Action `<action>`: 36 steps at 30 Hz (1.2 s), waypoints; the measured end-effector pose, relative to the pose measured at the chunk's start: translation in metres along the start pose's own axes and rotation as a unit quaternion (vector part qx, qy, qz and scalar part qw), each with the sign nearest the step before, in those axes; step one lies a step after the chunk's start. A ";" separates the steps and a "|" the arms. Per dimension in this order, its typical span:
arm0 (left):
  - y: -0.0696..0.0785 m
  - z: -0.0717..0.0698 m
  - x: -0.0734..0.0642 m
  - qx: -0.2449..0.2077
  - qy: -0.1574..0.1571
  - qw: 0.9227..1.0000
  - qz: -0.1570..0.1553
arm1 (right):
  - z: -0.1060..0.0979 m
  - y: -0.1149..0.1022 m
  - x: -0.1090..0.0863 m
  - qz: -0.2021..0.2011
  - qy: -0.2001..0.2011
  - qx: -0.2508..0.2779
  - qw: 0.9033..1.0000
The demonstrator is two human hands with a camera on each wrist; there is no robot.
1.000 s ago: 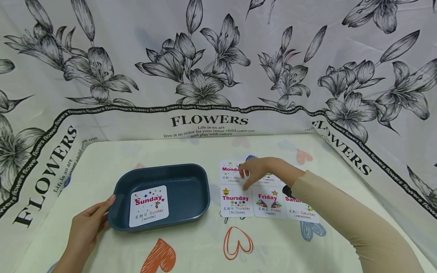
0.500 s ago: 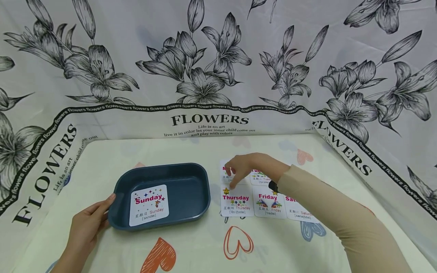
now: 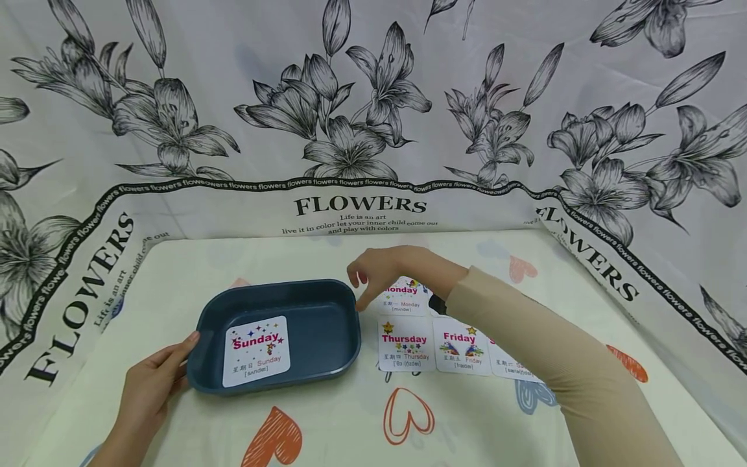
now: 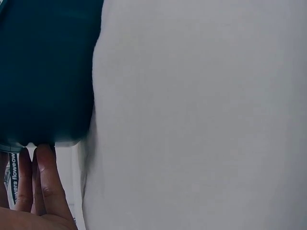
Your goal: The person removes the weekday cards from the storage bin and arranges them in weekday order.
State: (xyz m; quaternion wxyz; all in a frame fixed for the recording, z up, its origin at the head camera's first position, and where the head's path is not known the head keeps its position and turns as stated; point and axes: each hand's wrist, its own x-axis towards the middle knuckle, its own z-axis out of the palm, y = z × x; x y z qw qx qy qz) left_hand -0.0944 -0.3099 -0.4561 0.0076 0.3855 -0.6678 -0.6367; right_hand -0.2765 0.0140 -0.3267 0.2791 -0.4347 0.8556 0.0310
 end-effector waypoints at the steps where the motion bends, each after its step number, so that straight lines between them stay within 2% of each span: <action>1: 0.000 0.000 0.000 -0.002 -0.001 1.000 0.001 | -0.003 -0.003 0.002 -0.005 0.001 -0.002 1.000; 8: 0.000 0.000 -0.002 -0.012 -0.006 1.000 -0.003 | -0.009 -0.029 0.021 -0.053 0.007 0.008 0.999; 15: 0.000 0.000 -0.001 -0.008 -0.010 1.000 0.000 | 0.000 -0.054 0.051 -0.100 0.001 0.015 0.995; 20: 0.000 -0.001 -0.001 -0.003 -0.013 1.000 0.000 | 0.004 -0.073 0.073 -0.112 -0.009 0.011 0.994; 28: 0.004 -0.001 0.000 -0.004 -0.020 1.000 0.000 | 0.009 -0.103 0.100 -0.107 -0.012 -0.018 0.994; 36: 0.003 -0.001 -0.001 -0.007 -0.022 1.000 -0.002 | 0.028 -0.129 0.121 -0.063 -0.009 -0.075 0.995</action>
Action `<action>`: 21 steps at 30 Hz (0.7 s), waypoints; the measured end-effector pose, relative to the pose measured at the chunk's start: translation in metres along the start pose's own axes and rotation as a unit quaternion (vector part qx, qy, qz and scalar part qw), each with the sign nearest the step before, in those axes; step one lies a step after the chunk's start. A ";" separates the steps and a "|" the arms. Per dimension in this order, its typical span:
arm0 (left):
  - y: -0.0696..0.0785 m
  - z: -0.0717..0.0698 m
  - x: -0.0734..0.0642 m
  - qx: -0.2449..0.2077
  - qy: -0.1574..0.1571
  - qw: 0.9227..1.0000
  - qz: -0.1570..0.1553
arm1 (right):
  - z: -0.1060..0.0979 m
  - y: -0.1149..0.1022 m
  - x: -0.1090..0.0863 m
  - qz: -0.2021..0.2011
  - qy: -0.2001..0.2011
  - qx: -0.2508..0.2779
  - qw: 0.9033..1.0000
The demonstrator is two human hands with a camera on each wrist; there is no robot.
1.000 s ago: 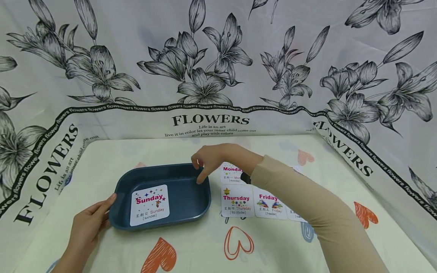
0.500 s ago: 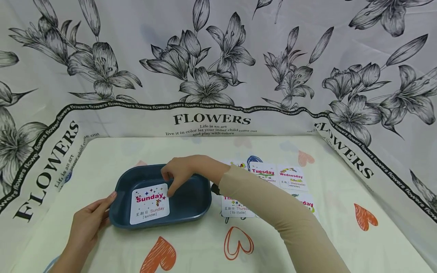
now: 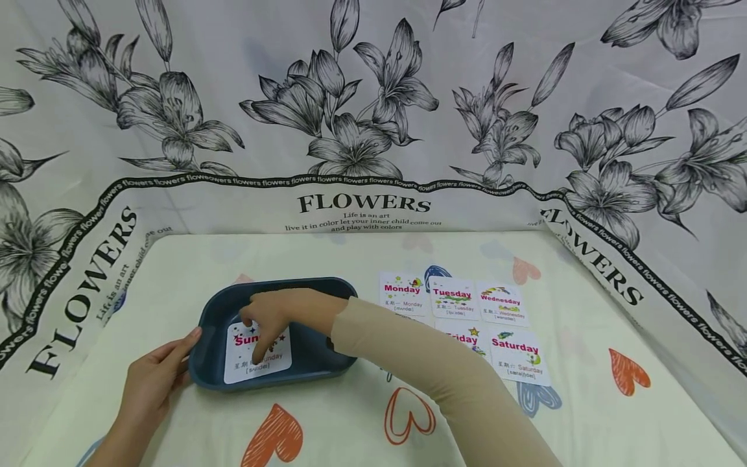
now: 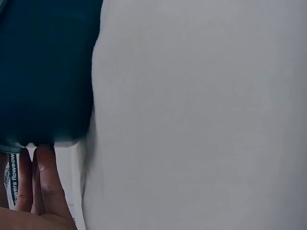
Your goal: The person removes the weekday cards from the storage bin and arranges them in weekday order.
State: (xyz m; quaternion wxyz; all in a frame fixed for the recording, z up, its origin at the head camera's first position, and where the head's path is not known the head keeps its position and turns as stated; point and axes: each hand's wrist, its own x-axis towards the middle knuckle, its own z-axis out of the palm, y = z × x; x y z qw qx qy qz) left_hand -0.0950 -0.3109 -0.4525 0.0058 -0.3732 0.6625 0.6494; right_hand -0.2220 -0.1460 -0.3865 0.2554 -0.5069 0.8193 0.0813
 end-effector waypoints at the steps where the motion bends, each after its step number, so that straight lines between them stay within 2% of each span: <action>1: -0.001 0.000 0.000 0.000 0.000 1.000 0.000 | 0.003 -0.002 0.002 0.007 -0.001 -0.004 1.000; 7: -0.002 0.000 0.001 0.000 0.001 1.000 0.002 | 0.015 -0.017 0.009 0.067 -0.009 -0.069 0.995; 11: -0.002 0.000 0.000 -0.004 0.003 1.000 0.004 | 0.022 -0.025 0.011 0.093 -0.004 -0.097 0.991; 16: -0.002 0.000 0.000 0.001 0.008 1.000 0.002 | 0.026 -0.028 0.013 0.115 0.003 -0.109 0.987; 21: -0.001 0.001 0.000 0.005 0.008 1.000 -0.001 | 0.027 -0.028 0.014 0.125 0.016 -0.088 0.988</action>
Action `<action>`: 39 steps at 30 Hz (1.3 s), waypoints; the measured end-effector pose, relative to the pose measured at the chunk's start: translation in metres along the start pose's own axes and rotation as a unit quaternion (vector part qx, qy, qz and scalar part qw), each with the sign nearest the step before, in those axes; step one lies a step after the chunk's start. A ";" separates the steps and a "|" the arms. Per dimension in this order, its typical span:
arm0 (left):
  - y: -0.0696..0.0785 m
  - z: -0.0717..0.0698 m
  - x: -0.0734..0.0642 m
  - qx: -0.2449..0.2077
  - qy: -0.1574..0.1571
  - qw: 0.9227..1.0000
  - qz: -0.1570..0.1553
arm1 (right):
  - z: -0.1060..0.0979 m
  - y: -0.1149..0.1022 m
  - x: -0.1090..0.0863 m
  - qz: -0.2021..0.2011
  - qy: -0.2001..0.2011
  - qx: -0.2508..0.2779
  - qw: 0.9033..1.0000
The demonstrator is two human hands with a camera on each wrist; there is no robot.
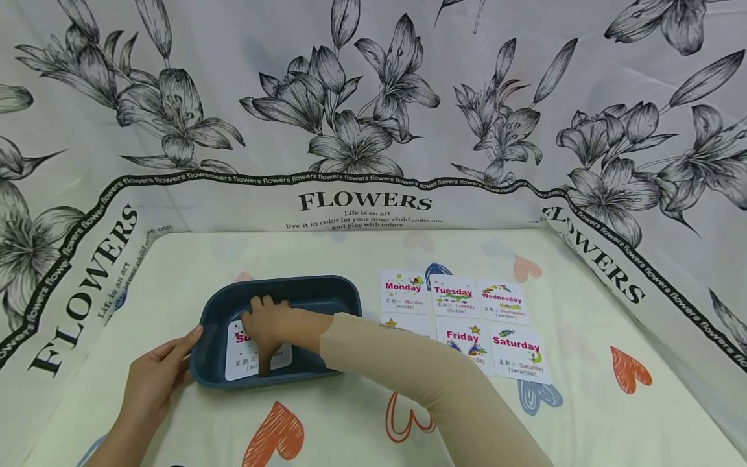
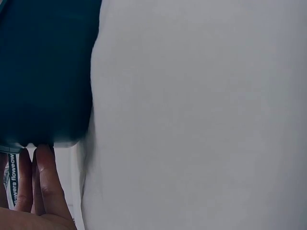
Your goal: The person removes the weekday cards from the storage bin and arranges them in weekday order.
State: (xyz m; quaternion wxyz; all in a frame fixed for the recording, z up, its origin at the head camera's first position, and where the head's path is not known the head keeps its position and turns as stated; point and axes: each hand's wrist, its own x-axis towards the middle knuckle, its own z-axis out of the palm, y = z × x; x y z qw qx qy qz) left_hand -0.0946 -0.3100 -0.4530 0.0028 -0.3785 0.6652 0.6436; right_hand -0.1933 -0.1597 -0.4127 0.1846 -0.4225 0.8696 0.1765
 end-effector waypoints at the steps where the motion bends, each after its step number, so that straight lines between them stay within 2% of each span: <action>1: 0.000 0.000 0.000 -0.001 -0.001 1.000 0.001 | 0.000 0.000 0.000 0.000 0.002 0.004 1.000; 16: 0.004 0.001 -0.002 -0.020 0.006 1.000 -0.006 | 0.000 0.001 0.003 -0.001 0.001 0.029 1.000; 24: 0.004 0.002 -0.004 -0.021 0.007 1.000 -0.006 | 0.002 0.004 0.005 -0.028 0.007 0.047 0.998; 27: 0.003 0.003 -0.003 -0.025 0.004 1.000 -0.004 | 0.003 0.005 0.007 -0.050 0.009 0.035 0.998; 31: 0.002 0.003 -0.003 -0.022 0.006 1.000 -0.003 | 0.005 0.006 0.008 -0.072 0.013 -0.007 0.997; 34: 0.001 0.003 -0.002 -0.021 0.010 1.000 -0.002 | 0.004 0.006 0.007 -0.077 0.016 -0.030 0.996; 39: 0.000 0.002 -0.002 -0.014 0.015 1.000 0.009 | -0.003 0.011 0.002 -0.083 0.028 -0.035 0.996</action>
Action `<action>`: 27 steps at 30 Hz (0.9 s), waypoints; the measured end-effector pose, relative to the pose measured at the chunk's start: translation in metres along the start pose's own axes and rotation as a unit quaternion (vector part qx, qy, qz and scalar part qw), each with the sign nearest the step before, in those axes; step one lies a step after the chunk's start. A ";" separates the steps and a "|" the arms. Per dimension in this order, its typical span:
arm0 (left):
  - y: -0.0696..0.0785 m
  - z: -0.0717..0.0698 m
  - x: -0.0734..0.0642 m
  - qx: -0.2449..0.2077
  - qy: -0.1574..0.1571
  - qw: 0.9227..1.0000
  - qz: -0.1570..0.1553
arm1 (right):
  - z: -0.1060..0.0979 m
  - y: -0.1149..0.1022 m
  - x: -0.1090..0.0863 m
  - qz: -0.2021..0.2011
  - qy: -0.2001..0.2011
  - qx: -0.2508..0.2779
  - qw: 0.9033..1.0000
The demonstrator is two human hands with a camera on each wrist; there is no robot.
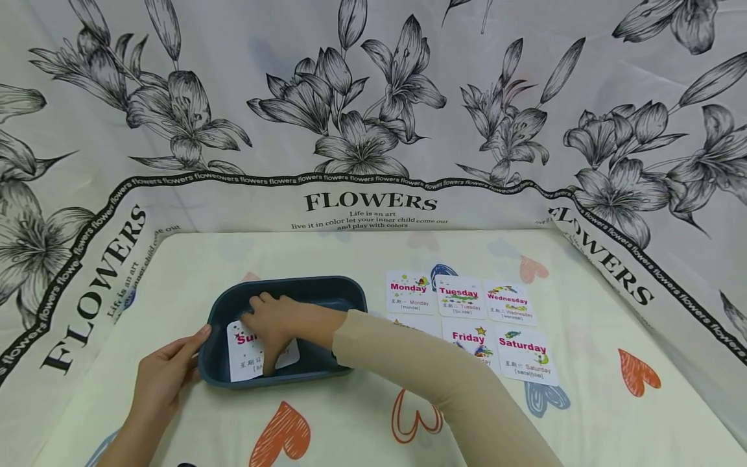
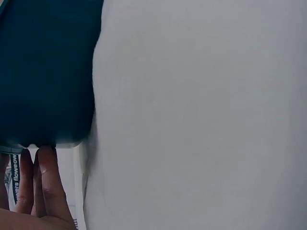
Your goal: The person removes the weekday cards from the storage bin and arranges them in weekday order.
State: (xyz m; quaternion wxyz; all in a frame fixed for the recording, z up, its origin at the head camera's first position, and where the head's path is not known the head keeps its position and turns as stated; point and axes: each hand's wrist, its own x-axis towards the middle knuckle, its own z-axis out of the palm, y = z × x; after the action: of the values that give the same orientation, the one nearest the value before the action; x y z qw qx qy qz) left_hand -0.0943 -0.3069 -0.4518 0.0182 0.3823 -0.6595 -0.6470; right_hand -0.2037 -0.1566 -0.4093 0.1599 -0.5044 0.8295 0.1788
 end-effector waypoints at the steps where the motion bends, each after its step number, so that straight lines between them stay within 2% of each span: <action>1: 0.000 0.000 0.000 0.004 0.001 1.000 0.002 | -0.002 0.002 -0.002 -0.003 0.005 0.001 1.000; 11: 0.000 -0.001 0.000 0.010 0.010 1.000 0.002 | -0.018 0.016 -0.029 -0.013 0.030 0.018 0.999; 17: -0.001 0.000 -0.001 0.014 0.007 1.000 0.017 | -0.013 0.030 -0.047 -0.016 0.047 0.037 0.998; 27: 0.000 -0.001 -0.003 0.004 -0.001 1.000 0.016 | -0.001 0.059 -0.087 -0.008 0.080 0.085 0.993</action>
State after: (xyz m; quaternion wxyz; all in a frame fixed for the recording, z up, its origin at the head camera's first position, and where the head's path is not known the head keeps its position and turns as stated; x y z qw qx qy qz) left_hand -0.0916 -0.3058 -0.4506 0.0261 0.3714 -0.6682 -0.6441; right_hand -0.2180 -0.0644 -0.3623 0.1368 -0.5079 0.8479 0.0658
